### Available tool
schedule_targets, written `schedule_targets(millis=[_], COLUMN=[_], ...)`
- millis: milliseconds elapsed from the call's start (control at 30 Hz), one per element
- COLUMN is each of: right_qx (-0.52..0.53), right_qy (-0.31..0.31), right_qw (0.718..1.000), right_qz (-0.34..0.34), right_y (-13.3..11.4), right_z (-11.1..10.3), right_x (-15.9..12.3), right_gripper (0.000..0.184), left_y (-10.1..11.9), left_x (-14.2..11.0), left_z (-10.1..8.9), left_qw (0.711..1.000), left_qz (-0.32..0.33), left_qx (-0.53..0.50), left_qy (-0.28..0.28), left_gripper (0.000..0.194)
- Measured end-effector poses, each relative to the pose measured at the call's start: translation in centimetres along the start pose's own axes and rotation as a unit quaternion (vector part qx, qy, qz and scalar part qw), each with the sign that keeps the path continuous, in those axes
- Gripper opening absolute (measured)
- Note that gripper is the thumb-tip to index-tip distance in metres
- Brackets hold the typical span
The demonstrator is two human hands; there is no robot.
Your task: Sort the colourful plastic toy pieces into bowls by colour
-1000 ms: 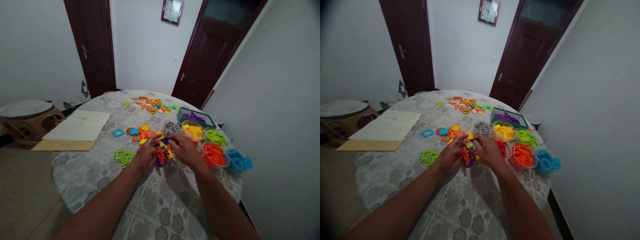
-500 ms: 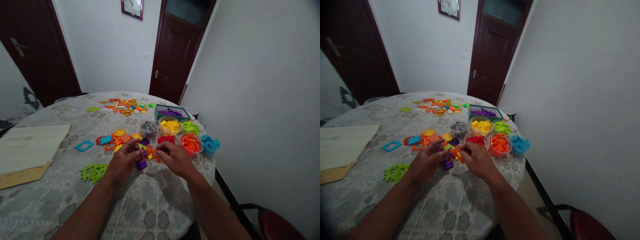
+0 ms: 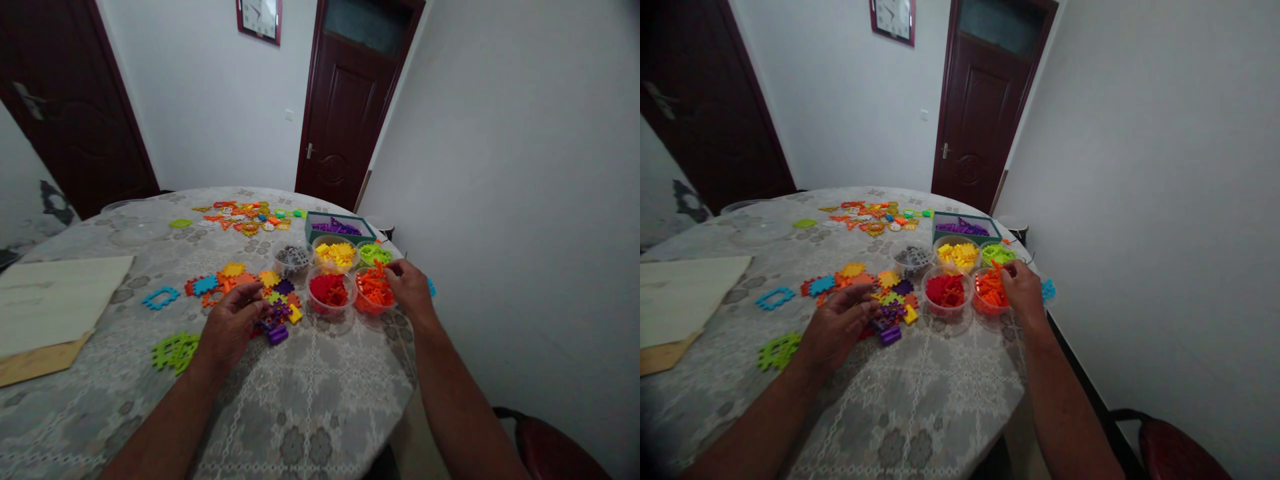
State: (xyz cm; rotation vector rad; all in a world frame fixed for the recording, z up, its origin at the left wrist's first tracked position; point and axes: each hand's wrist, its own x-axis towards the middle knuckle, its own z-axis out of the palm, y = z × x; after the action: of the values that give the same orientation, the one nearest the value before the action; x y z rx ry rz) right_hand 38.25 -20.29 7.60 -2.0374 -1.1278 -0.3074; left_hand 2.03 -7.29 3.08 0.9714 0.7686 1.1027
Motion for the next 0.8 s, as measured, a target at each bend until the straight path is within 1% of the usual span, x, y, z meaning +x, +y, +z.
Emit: schedule_targets(millis=[67,133,200,233,333,400,433,467,500,533,567,600,633,667,700,733,800], right_qx=[-0.012,-0.014,-0.008,-0.005,0.016,0.052,0.076,0.102,0.127,0.147,0.158,0.157,0.142,0.115,0.08,0.042,-0.024], right_qy=[0.001,-0.004,-0.01,-0.009,0.027,0.044,0.034,0.003,-0.048,-0.113,-0.184,-0.253,-0.312,-0.358,-0.388,-0.406,-0.413], right_qw=[1.0,1.0,1.0,1.0,0.999,0.997,0.995,0.992,0.985,0.972,0.953,0.929,0.905,0.885,0.872,0.866,0.868], right_qz=[0.008,0.014,0.012,0.008,-0.007,-0.028,-0.046,-0.072,-0.104,-0.142,-0.182,-0.22,-0.252,-0.276,-0.287,-0.289,-0.274], right_y=[0.8,1.4,1.7,1.6,0.3,-1.5,-2.6,-3.8,-5.0,-6.1,-7.1,-8.1,-9.0,-9.9,-10.8,-11.6,-13.0], right_z=[0.5,0.8,0.9,0.8,0.2,-0.3,-0.6,-0.8,-0.9,-0.9,-0.8,-0.6,-0.3,0.2,0.9,1.6,3.3], right_x=[-0.4,-0.8,-1.1,-1.2,-2.1,-3.4,-4.3,-5.2,-6.3,-7.4,-8.5,-9.5,-10.5,-11.4,-12.1,-12.7,-13.3], right_gripper=[0.026,0.025,0.025,0.025,0.025,0.025,0.024,0.023,0.021,0.02,0.021,0.023,0.027,0.034,0.041,0.047,0.057], left_y=[0.2,0.6,1.1,1.4,2.9,3.8,4.1,4.2,4.1,3.8,3.3,2.7,1.9,1.2,0.4,-0.3,-1.5], left_x=[-0.1,-0.2,-0.3,-0.4,-0.6,-0.8,-1.0,-1.2,-1.5,-2.0,-2.5,-3.1,-3.8,-4.4,-5.0,-5.5,-6.1], left_z=[-0.2,-0.5,-0.8,-0.9,-1.8,-2.9,-3.7,-4.6,-5.6,-6.7,-7.7,-8.6,-9.3,-9.8,-10.1,-10.2,-9.8], left_qw=[0.998,0.991,0.978,0.968,0.929,0.9,0.88,0.856,0.827,0.797,0.773,0.758,0.748,0.741,0.732,0.721,0.701], left_qz=[0.017,0.05,0.09,0.109,0.157,0.184,0.2,0.216,0.231,0.239,0.235,0.217,0.19,0.164,0.145,0.128,0.107], left_qx=[0.059,0.123,0.185,0.215,0.298,0.359,0.399,0.443,0.49,0.534,0.568,0.594,0.613,0.631,0.649,0.666,0.693], left_qy=[0.008,0.018,0.048,0.074,0.153,0.167,0.162,0.155,0.149,0.148,0.155,0.164,0.168,0.161,0.148,0.139,0.129], left_gripper=[0.045,0.041,0.037,0.035,0.031,0.033,0.038,0.043,0.05,0.058,0.066,0.073,0.079,0.083,0.085,0.087,0.092])
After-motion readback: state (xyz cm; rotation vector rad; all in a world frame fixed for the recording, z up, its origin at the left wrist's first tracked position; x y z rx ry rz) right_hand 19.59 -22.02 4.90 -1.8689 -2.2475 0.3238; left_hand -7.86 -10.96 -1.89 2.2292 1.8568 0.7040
